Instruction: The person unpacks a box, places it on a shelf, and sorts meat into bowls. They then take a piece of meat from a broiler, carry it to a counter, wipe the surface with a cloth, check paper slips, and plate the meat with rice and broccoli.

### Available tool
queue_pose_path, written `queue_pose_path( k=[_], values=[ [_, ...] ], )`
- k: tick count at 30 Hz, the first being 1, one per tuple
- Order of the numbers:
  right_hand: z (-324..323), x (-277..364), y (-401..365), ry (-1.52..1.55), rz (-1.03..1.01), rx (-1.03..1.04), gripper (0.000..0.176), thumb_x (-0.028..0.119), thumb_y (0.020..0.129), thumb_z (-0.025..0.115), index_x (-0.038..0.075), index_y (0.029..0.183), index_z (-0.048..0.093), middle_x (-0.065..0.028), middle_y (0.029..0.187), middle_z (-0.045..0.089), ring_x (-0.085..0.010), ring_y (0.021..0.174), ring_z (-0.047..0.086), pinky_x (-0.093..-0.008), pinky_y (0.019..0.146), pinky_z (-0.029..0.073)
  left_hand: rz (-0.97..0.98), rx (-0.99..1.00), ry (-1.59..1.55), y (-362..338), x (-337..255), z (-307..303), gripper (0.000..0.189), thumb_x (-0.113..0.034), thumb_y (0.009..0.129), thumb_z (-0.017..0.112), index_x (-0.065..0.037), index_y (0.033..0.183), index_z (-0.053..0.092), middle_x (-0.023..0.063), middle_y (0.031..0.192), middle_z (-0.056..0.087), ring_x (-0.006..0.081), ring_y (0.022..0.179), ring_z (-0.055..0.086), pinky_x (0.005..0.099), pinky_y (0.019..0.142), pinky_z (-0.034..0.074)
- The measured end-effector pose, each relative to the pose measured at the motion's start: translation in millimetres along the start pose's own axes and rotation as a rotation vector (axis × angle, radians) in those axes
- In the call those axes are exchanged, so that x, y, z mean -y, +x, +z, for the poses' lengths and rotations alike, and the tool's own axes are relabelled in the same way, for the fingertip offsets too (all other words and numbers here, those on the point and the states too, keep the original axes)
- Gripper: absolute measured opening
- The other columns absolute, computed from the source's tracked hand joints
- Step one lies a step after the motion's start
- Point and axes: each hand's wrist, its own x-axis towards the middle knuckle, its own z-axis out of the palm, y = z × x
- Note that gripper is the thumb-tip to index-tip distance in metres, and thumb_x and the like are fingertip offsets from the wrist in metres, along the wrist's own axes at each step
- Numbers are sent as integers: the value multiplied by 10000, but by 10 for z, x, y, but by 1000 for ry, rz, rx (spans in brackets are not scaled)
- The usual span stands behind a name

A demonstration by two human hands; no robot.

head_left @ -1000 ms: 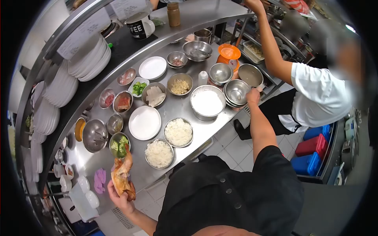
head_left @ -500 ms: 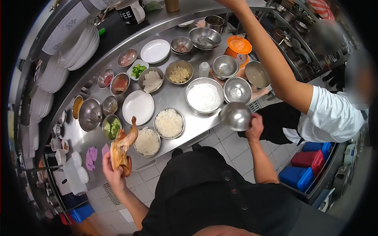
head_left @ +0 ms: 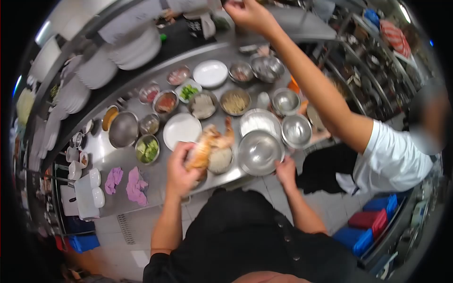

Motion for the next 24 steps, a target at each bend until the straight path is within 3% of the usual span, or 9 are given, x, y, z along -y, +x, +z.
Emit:
queue_pose_path(
  k=[2,5,6,9,14,17,21,22,24],
  values=[
    [430,119,-15,-4,103,139,272,46,846,596,-90,1075,649,-145,832,720,-203,586,689,-332,486,574,101,47,172,102,-41,214,470,-116,714,682,-19,1167,601,146,1053,596,300,929,641,394,843,531],
    [935,438,-141,150,143,324,221,29,869,595,-105,1041,633,-142,807,680,-208,579,667,-319,469,588,69,195,436,76,177,514,493,-141,717,710,-50,1192,615,182,1146,578,399,956,642,486,803,554],
    [1057,469,-136,148,123,342,210,15,867,590,-109,1032,630,-139,810,669,-208,574,662,-316,458,586,-24,275,563,55,221,569,508,-155,706,728,-70,1198,631,169,1155,570,382,1050,629,450,856,544],
    [1221,530,-192,130,124,407,161,-10,871,583,-111,990,620,-133,813,636,-208,567,651,-316,438,587,51,238,681,-114,761,699,502,-169,703,743,-94,1189,637,148,1154,566,366,1050,632,454,854,545],
    [1358,349,-170,-18,80,479,127,29,891,606,-92,931,608,-121,717,627,-214,526,656,-343,442,570,-173,348,626,-260,704,520,440,-180,726,781,-75,1129,635,136,1159,580,366,1057,633,468,864,543],
    [1380,416,-188,-155,7,510,138,41,888,617,-87,941,609,-118,681,622,-210,513,658,-353,464,567,-131,245,409,-257,604,384,458,-202,723,794,-46,1119,627,163,1167,589,360,1077,630,422,904,529],
    [1386,399,-174,-243,-111,488,119,45,875,621,-69,902,598,-116,636,607,-200,493,652,-360,467,544,-228,42,337,-182,583,345,537,-211,796,782,-55,1264,568,210,1214,616,367,1058,645,412,936,517],
    [1405,344,-144,-245,-110,499,119,45,875,621,-69,902,598,-116,636,607,-200,493,652,-360,467,544,-240,42,308,-157,548,360,540,-200,840,750,-31,1304,530,265,1185,645,411,1076,640,436,930,514],
    [1462,236,-104,-281,-279,432,173,96,843,646,-45,780,567,-186,620,607,-290,545,665,-432,543,526,-248,108,314,-112,719,405,518,-209,866,723,-25,1304,517,280,1154,657,451,1060,637,476,910,512]
  ],
)
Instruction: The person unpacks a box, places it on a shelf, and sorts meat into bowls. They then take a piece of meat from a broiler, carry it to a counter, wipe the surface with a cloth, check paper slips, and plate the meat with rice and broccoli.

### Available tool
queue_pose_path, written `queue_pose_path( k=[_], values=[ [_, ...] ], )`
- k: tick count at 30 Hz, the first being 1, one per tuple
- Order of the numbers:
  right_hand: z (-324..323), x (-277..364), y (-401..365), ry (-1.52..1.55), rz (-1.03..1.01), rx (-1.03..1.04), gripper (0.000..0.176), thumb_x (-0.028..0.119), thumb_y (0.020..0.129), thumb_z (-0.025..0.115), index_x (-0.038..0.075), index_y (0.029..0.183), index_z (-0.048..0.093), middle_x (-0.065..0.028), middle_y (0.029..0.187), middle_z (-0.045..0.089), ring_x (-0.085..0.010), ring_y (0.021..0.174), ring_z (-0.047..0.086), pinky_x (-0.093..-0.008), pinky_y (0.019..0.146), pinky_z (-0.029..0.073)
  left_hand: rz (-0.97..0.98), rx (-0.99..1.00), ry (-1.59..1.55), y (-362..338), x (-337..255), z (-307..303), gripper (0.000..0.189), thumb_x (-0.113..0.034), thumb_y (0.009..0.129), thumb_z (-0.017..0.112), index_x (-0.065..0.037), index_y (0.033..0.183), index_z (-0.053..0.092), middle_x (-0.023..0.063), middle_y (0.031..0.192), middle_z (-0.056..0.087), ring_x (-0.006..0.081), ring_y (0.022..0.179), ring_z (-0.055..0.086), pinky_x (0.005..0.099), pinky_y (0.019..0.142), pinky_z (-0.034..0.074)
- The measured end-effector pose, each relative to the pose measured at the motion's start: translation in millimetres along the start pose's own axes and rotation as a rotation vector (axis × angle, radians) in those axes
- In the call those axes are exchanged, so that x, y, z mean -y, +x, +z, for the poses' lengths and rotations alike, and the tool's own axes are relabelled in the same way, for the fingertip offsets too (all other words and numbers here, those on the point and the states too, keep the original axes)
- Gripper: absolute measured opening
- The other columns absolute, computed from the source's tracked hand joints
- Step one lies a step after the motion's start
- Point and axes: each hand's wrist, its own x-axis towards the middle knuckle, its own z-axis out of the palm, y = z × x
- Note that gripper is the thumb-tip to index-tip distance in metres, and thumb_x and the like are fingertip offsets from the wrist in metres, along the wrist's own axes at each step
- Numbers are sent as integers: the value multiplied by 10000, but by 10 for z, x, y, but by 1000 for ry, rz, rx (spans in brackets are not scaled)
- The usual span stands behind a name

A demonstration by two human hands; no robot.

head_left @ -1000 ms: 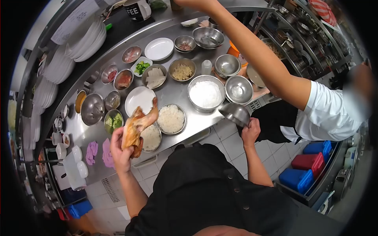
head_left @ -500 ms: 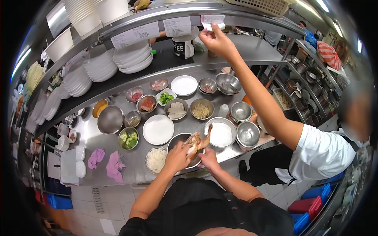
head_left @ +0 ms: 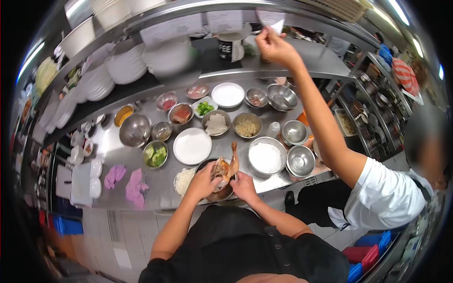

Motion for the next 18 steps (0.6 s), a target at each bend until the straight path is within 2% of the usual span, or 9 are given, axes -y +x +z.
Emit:
queue_pose_path(
  k=[2,3,5,10,11,14,15,16,18],
  values=[
    [-54,159,25,15,29,34,136,70,855,634,-55,825,588,-153,614,606,-249,512,654,-397,495,525,58,33,26,85,134,89,457,-192,923,650,-8,1307,484,316,1027,673,524,1025,615,559,858,493],
    [-78,192,20,32,63,33,109,43,867,623,-65,869,609,-119,608,605,-207,480,642,-361,447,524,78,-20,73,79,171,116,401,-171,922,647,-42,1276,509,308,1027,671,512,1016,619,570,836,484],
    [-23,4,117,60,-42,-8,126,36,860,626,-78,903,658,-121,615,619,-212,485,650,-367,444,524,26,96,47,167,200,97,352,-166,912,650,-77,1234,539,292,1001,677,510,988,624,572,823,484],
    [-47,87,183,150,118,81,112,-1,863,613,-90,907,666,-127,637,648,-219,507,667,-362,463,540,-34,238,12,429,418,143,360,-174,896,680,-60,1224,585,247,1033,694,450,999,652,508,848,510],
    [-18,43,196,190,148,71,147,96,878,653,-51,875,653,-121,639,633,-202,502,620,-392,494,501,-42,262,22,469,470,152,385,-153,888,692,-50,1244,586,232,1041,698,434,975,665,480,849,516],
    [19,-57,394,69,41,45,148,63,851,634,-69,786,658,-160,601,654,-259,494,656,-396,506,527,-5,48,-17,478,511,23,454,-100,870,697,-49,1309,593,184,1071,709,360,926,693,427,862,534],
    [12,-55,477,99,68,71,160,51,841,629,-78,751,655,-173,580,653,-277,492,667,-393,510,535,-25,-8,-95,509,531,-95,514,-58,858,692,-44,1362,587,135,1088,708,248,909,694,372,854,547],
    [5,-48,568,72,33,35,192,46,838,629,-83,698,650,-179,536,639,-272,487,678,-381,515,544,-67,-81,-139,562,560,-264,494,-63,871,684,-38,1356,591,121,1082,709,217,923,689,357,837,551],
    [17,0,766,180,107,6,125,11,845,635,-82,763,654,-146,589,656,-216,488,666,-362,478,535,-190,-196,-200,794,893,-599,442,-95,903,669,-40,1337,606,92,1069,712,176,926,681,335,804,557]
  ],
)
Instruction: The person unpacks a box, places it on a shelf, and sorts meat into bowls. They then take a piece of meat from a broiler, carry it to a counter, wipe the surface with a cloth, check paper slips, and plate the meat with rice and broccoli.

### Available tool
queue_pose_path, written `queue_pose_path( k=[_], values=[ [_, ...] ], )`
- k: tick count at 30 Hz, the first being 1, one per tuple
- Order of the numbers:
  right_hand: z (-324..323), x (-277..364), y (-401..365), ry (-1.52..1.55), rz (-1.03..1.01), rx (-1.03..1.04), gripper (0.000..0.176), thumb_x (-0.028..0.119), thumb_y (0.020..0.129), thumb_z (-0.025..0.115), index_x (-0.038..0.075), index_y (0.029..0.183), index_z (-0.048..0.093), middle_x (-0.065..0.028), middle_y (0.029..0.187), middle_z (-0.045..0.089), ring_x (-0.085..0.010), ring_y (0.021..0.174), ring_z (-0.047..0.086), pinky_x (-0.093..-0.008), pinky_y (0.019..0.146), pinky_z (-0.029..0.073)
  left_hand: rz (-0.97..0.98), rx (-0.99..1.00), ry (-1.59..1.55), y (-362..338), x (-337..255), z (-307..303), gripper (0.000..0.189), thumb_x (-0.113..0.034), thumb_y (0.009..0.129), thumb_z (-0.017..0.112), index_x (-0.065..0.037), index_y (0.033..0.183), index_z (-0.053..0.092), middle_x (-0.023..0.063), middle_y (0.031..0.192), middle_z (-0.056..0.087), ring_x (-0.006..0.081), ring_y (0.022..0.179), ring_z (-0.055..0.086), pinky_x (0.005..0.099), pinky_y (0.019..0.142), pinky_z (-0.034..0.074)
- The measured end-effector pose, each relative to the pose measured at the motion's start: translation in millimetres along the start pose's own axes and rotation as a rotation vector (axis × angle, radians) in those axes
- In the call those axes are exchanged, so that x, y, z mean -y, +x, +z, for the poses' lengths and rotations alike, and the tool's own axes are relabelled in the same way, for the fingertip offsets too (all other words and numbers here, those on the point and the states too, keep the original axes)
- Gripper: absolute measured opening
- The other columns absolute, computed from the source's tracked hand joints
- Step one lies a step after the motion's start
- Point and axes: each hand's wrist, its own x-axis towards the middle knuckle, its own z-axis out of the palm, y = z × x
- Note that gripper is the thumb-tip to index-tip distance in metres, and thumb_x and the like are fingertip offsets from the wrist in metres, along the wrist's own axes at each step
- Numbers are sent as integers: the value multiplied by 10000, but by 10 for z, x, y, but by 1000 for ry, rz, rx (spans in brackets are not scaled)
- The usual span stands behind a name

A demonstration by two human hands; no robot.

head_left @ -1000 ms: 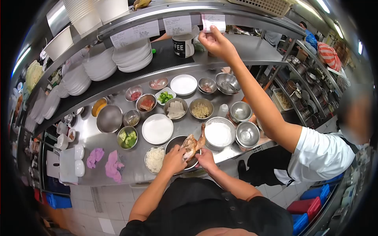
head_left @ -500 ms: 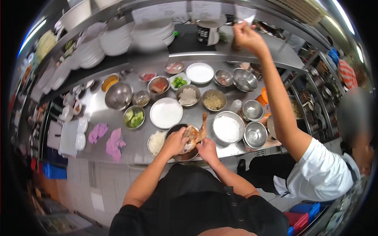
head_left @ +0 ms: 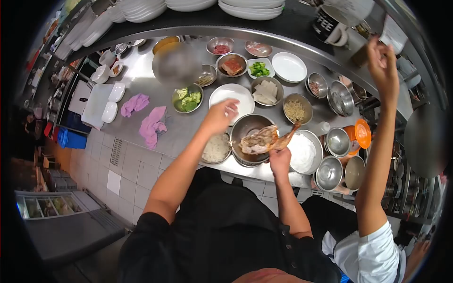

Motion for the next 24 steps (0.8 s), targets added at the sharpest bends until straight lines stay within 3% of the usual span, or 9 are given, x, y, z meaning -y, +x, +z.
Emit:
queue_pose_path(
  k=[3,4,6,9,16,19,20,23,24],
  values=[
    [70,182,300,108,30,-12,115,-15,875,629,-94,948,671,-122,707,682,-184,487,645,-330,445,535,-402,-47,-372,801,596,-320,404,-204,960,653,-51,1330,599,102,1112,693,232,875,694,341,769,571],
    [110,44,462,47,-13,-46,115,-18,886,628,-86,963,679,-118,734,690,-165,513,641,-323,432,535,-410,-42,-377,1098,864,-321,404,-204,960,653,-51,1330,599,102,1112,693,232,875,694,341,769,571],
    [276,235,615,225,35,-54,124,-19,911,613,-69,1000,683,-105,796,701,-149,555,644,-294,414,514,-676,-86,-537,1712,1334,-225,434,-254,977,631,-47,1352,556,161,1190,646,302,887,701,400,770,592],
    [544,351,905,266,72,-111,166,-14,925,600,-80,1067,656,-121,856,704,-156,562,640,-282,432,528,-885,-219,-822,2372,1422,-108,430,-242,996,578,-44,1371,515,204,1261,598,355,989,684,481,805,598],
    [1291,167,1879,211,119,-193,247,30,941,590,-58,1167,634,-148,1000,704,-210,655,687,-315,464,583,-797,-494,-1140,3454,2258,197,385,-113,993,506,-50,1373,508,230,1273,586,385,926,707,493,680,619],
    [1734,219,2273,240,125,-222,251,20,932,583,-56,1165,637,-147,990,708,-212,650,690,-323,471,588,-917,-429,-890,3864,2467,74,640,-516,1028,506,93,1209,584,233,1001,707,298,672,728,336,488,582],
    [1864,187,2429,284,135,-192,256,16,928,573,-67,1164,630,-148,1003,707,-216,637,692,-323,472,590,-764,-403,-849,3911,2572,21,579,-476,1018,545,89,1140,578,200,858,703,247,619,701,324,466,559],
    [2297,202,2830,257,130,-191,304,-2,906,586,-80,1200,604,-168,1025,703,-249,625,701,-331,469,600,-549,-601,-1057,3836,2427,-321,532,-466,1009,556,57,1102,575,159,901,690,203,653,693,340,496,571],
    [2440,219,2957,260,176,-184,323,-8,901,587,-83,1215,593,-180,1040,699,-255,625,702,-337,475,609,-215,-641,-1437,4479,3250,3,451,-424,999,574,-8,1173,569,89,966,673,160,737,664,337,559,565]
  ],
)
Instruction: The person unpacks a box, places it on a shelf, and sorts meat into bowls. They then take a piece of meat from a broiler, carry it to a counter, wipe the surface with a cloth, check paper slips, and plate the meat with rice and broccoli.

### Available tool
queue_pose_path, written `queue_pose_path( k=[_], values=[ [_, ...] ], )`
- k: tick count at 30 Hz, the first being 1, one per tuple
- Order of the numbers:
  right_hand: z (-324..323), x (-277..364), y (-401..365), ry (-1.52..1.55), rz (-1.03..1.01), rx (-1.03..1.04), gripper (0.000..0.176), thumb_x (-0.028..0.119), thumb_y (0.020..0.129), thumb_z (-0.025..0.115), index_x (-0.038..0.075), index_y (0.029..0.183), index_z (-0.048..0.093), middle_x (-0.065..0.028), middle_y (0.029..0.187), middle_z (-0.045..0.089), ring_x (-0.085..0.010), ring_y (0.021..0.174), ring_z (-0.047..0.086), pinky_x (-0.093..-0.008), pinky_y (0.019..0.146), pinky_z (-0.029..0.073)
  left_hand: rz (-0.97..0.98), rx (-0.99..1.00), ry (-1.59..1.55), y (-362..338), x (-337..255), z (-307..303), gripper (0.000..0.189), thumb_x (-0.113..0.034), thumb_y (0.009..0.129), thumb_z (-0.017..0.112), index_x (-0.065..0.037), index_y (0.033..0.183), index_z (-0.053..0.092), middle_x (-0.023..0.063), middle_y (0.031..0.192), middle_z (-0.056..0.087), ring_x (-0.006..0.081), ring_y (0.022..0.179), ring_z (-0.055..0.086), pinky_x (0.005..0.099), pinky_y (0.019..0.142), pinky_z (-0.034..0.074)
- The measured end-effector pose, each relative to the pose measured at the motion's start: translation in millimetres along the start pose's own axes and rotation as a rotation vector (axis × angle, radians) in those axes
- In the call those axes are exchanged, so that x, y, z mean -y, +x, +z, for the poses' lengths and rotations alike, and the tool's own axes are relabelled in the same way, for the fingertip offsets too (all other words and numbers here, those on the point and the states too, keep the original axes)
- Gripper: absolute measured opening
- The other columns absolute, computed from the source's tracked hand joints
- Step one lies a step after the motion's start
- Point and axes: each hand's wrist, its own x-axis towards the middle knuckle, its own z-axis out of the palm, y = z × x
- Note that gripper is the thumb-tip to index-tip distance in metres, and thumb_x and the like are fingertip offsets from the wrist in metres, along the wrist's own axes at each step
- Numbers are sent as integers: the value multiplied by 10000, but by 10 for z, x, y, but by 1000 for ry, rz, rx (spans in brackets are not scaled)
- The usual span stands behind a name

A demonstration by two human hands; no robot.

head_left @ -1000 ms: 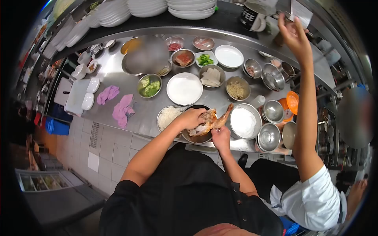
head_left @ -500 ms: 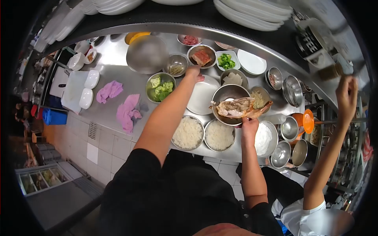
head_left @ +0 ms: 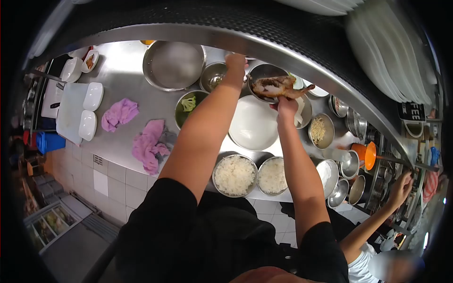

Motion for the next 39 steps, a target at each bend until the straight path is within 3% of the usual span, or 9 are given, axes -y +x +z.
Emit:
queue_pose_path(
  k=[4,6,8,12,15,19,27,35,39],
  values=[
    [476,-234,410,24,21,57,335,-28,882,562,-83,1212,565,-192,1061,676,-280,631,700,-387,524,644,71,212,415,-1009,-1261,166,313,-275,962,636,-161,1246,571,17,1031,641,127,826,609,289,669,519],
    [634,-379,568,19,24,79,311,-47,869,527,-63,1178,560,-167,1017,661,-294,689,706,-429,584,658,157,217,569,-1487,-1650,80,354,-256,965,634,-105,1279,569,36,1028,634,146,849,632,295,696,530],
    [641,-408,656,73,110,215,271,-30,879,545,-55,1148,566,-164,1017,659,-286,736,709,-417,626,658,-94,105,504,-1963,-2071,58,422,-231,961,642,-37,1325,552,77,1091,662,186,929,680,314,749,546],
    [394,-255,754,-76,180,501,154,60,882,611,-37,1000,636,-139,872,674,-255,723,710,-373,672,653,-44,190,507,-2881,-2649,-636,351,-209,1029,610,-25,1321,543,160,1231,672,272,999,722,355,875,560],
    [116,286,779,-456,229,390,169,155,896,632,7,826,672,-105,714,654,-205,655,676,-327,619,604,-36,86,637,-3474,-2985,-1175,328,-200,1033,599,-14,1302,566,145,1199,675,247,999,711,353,864,561],
    [85,536,1661,-745,-453,-86,182,165,898,632,11,809,671,-103,703,651,-200,640,666,-325,606,592,-37,-17,777,-4084,-3310,-1811,293,-144,1016,601,-8,1275,579,113,1112,671,205,945,690,319,825,549],
    [502,532,2399,-1025,-416,-192,211,185,900,631,21,775,671,-98,681,646,-191,610,646,-319,581,568,-28,-132,845,-4383,-3577,-2078,259,-108,998,606,-15,1240,603,101,1080,683,181,897,686,300,796,533],
    [50,1021,1596,-515,-562,-132,242,205,903,629,30,741,671,-92,659,640,-181,580,626,-314,557,544,121,70,827,-4289,-3430,-1647,249,-79,996,604,-6,1234,614,84,1108,677,168,930,678,301,825,552],
    [-405,821,147,-53,-131,38,244,194,926,594,17,779,675,-94,682,651,-171,519,565,-315,519,484,77,241,816,-4312,-3220,-1145,274,-97,999,614,-1,1256,607,97,1151,677,173,941,686,299,836,562]
  ],
)
